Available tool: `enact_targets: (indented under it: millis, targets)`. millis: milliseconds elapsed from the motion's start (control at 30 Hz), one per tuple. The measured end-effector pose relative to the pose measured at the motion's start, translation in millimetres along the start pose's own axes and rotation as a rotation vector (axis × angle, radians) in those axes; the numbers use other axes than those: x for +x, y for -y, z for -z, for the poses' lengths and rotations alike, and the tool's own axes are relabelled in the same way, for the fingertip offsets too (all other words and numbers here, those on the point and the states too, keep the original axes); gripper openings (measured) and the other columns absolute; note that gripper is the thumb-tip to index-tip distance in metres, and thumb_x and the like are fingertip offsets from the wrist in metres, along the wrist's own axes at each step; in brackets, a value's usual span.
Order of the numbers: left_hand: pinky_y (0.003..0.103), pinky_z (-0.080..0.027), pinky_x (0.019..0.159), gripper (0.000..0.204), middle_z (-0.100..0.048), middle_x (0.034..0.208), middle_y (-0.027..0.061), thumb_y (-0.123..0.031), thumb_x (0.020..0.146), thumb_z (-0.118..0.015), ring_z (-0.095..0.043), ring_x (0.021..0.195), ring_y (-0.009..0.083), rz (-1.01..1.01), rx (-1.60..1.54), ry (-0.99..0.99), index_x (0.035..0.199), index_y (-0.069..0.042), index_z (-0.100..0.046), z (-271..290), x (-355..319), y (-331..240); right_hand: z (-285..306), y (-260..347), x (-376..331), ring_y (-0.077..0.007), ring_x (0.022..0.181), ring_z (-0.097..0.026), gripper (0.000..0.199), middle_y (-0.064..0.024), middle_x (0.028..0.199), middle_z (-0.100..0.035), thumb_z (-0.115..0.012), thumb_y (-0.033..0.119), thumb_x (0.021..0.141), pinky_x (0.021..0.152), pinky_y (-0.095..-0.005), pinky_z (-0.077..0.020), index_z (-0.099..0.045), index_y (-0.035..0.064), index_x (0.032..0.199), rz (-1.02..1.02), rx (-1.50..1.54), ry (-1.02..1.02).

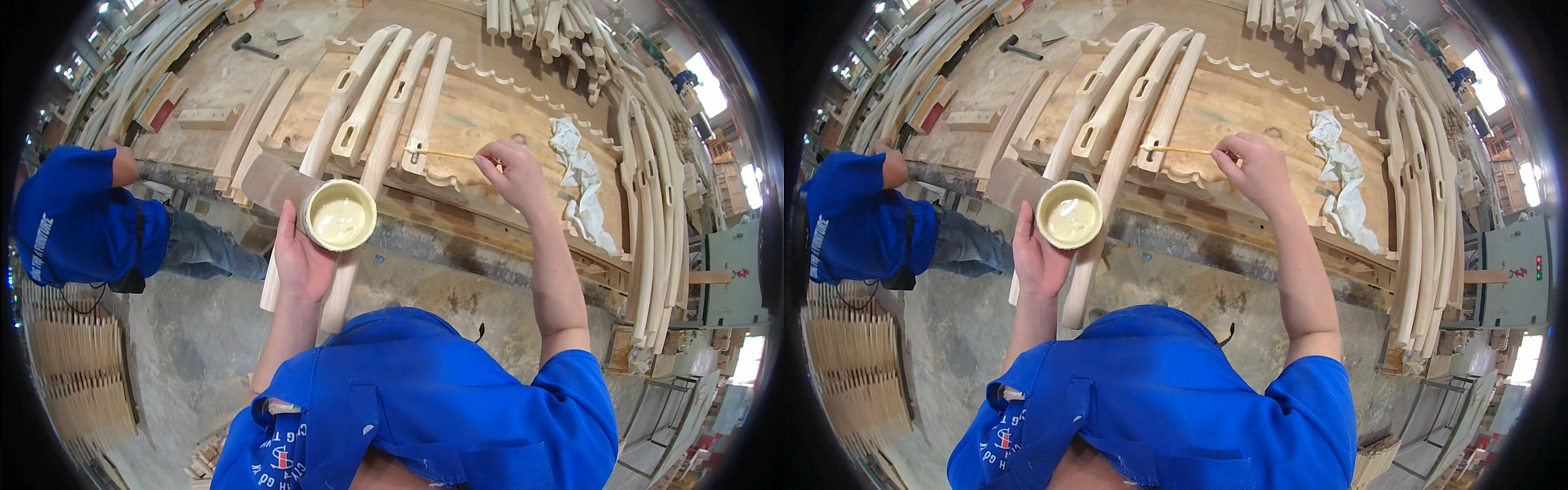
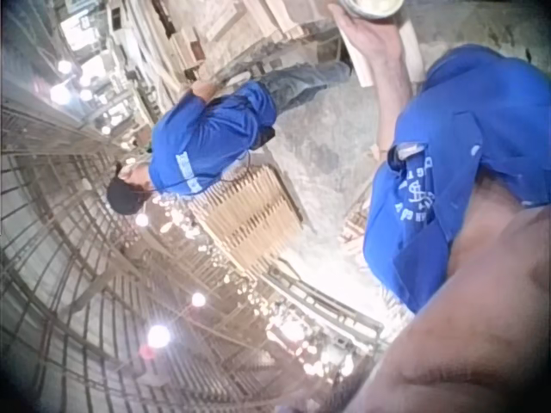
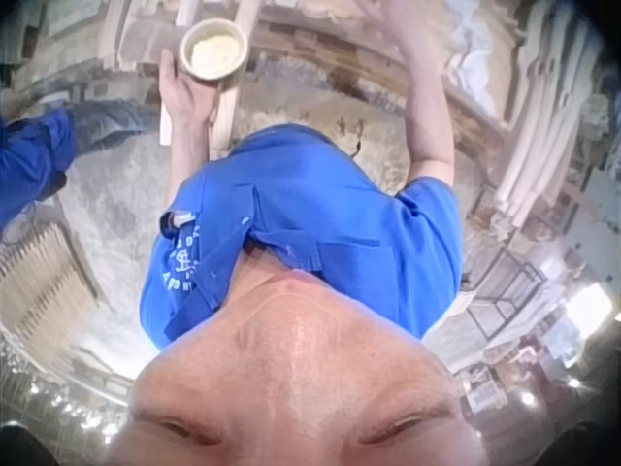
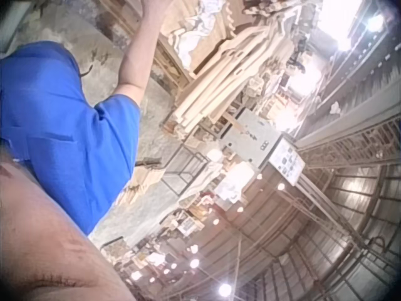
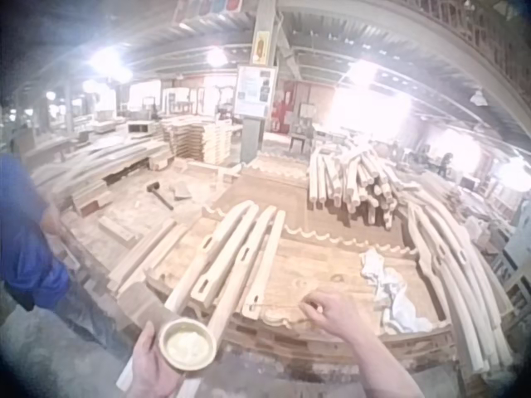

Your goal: The person applies glue to the slots of several wooden chair legs using a small brush and a container of adhesive. They then pick up and move the legs around the workbench, occasionally using a pneumatic nail gun to fasten pieces together.

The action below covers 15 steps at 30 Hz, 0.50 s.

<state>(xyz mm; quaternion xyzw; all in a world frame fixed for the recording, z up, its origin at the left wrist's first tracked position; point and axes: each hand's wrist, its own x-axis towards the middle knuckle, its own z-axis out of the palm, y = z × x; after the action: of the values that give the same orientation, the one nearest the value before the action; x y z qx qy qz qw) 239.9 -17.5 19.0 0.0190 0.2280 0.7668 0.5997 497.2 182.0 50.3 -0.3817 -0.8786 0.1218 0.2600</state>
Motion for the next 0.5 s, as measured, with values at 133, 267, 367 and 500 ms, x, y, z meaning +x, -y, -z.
enact_targets:
  millis: [133,267,367,500]
  targets:
    - [0.044,-0.034,0.105,0.053,-0.050,0.131,0.0150,-0.040,0.100,-0.028,-0.046,0.123,0.0279,-0.014,0.030,-0.016,0.129,0.002,-0.044,-4,-4,-1,7,3,-7,-0.0211,0.071,-0.061,0.016,-0.0046,0.077,-0.064,-0.062,0.024,0.083,0.063,-0.0320,-0.0475,-0.066,0.0084,0.082,-0.028,0.072,0.082]
    - [0.043,-0.034,0.105,0.054,-0.049,0.131,0.0145,-0.040,0.100,-0.028,-0.046,0.123,0.0273,-0.003,0.043,-0.025,0.129,0.002,-0.044,-4,-8,0,5,4,-14,-0.0205,0.070,-0.060,0.016,-0.0059,0.076,-0.064,-0.062,0.024,0.083,0.063,-0.0309,-0.0474,-0.067,0.0080,0.083,-0.053,0.107,0.049]
    - [0.046,-0.034,0.106,0.053,-0.049,0.131,0.0160,-0.040,0.100,-0.028,-0.046,0.124,0.0300,0.001,-0.002,-0.064,0.129,0.001,-0.044,-4,-9,-1,5,5,-16,-0.0210,0.070,-0.060,0.017,-0.0065,0.076,-0.064,-0.062,0.024,0.083,0.063,-0.0311,-0.0473,-0.066,0.0074,0.084,-0.068,0.167,0.131]
    - [0.046,-0.033,0.107,0.053,-0.049,0.132,0.0160,-0.040,0.100,-0.028,-0.045,0.124,0.0300,-0.001,0.016,-0.030,0.130,0.001,-0.044,-4,-7,0,2,-2,-7,-0.0218,0.071,-0.061,0.018,-0.0074,0.076,-0.064,-0.061,0.024,0.083,0.063,-0.0328,-0.0471,-0.066,0.0070,0.085,-0.146,0.105,0.026]
